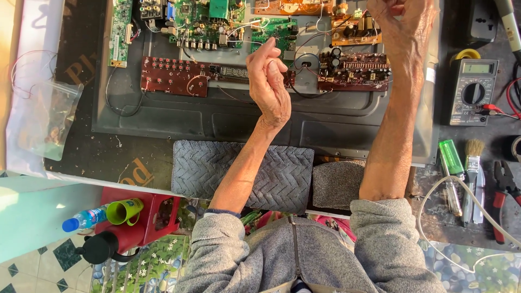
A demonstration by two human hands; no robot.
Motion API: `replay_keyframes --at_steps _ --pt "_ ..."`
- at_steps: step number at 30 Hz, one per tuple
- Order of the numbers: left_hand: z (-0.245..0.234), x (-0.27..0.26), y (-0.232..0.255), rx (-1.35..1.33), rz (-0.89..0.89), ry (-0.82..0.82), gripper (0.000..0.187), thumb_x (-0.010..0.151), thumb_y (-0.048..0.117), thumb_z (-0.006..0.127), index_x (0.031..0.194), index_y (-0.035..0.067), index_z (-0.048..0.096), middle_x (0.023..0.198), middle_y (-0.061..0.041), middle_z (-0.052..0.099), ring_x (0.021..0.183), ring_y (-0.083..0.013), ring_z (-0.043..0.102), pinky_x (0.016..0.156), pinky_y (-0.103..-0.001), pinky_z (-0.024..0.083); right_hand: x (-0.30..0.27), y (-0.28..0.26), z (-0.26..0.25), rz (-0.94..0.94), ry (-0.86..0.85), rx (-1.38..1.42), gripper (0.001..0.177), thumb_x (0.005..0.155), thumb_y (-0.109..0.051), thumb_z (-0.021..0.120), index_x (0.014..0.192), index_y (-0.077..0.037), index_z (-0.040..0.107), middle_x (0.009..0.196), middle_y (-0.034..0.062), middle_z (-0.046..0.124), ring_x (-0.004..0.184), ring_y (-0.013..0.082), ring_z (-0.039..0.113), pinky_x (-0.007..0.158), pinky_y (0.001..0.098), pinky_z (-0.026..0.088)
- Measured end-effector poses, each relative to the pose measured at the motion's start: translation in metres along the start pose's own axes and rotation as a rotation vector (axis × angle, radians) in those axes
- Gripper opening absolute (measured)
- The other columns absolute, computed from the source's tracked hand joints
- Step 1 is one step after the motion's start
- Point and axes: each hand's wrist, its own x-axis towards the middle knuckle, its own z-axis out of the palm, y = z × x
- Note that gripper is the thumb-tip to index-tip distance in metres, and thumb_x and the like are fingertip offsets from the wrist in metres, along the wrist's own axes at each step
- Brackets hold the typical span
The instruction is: The person is working on a disassembled electronic device, likely a television, by connecting wires to various circuit boards. They use their hands to hold and position the wires and components on the boards.
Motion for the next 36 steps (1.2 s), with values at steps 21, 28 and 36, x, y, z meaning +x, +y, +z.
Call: replay_keyframes --at_steps 21,28,36 --pt "0.015 -0.006 -0.007 0.309 0.331 -0.324 0.010 0.109 0.015 0.064 0.118 0.017 0.062 0.093 0.000 0.066 0.082 -0.0147 0.066 0.072 -0.025 0.059 0.017 -0.031 0.002 0.012 -0.119 -0.088 0.008 0.117 -0.004 0.071 0.122 0.000 0.076 0.112 0.0119 0.075 0.106 0.0300 0.068 0.093 0.0490 0.048" --pt "0.014 0.002 0.015 0.286 0.432 -0.488 0.006 0.105 0.012 0.066 0.105 0.012 0.060 0.092 -0.001 0.061 0.082 -0.0162 0.065 0.077 -0.027 0.061 0.016 -0.020 0.003 0.001 -0.099 -0.081 0.009 0.117 -0.001 0.073 0.121 0.004 0.079 0.116 0.0147 0.077 0.109 0.0311 0.070 0.093 0.0484 0.051" --pt "0.012 0.002 0.024 0.305 0.464 -0.533 0.011 0.107 0.018 0.065 0.107 0.010 0.058 0.093 -0.003 0.057 0.079 -0.0175 0.060 0.075 -0.031 0.059 0.014 -0.018 0.002 0.011 -0.122 -0.066 0.008 0.119 -0.003 0.072 0.121 0.003 0.077 0.118 0.0135 0.075 0.111 0.0299 0.069 0.096 0.0478 0.051"
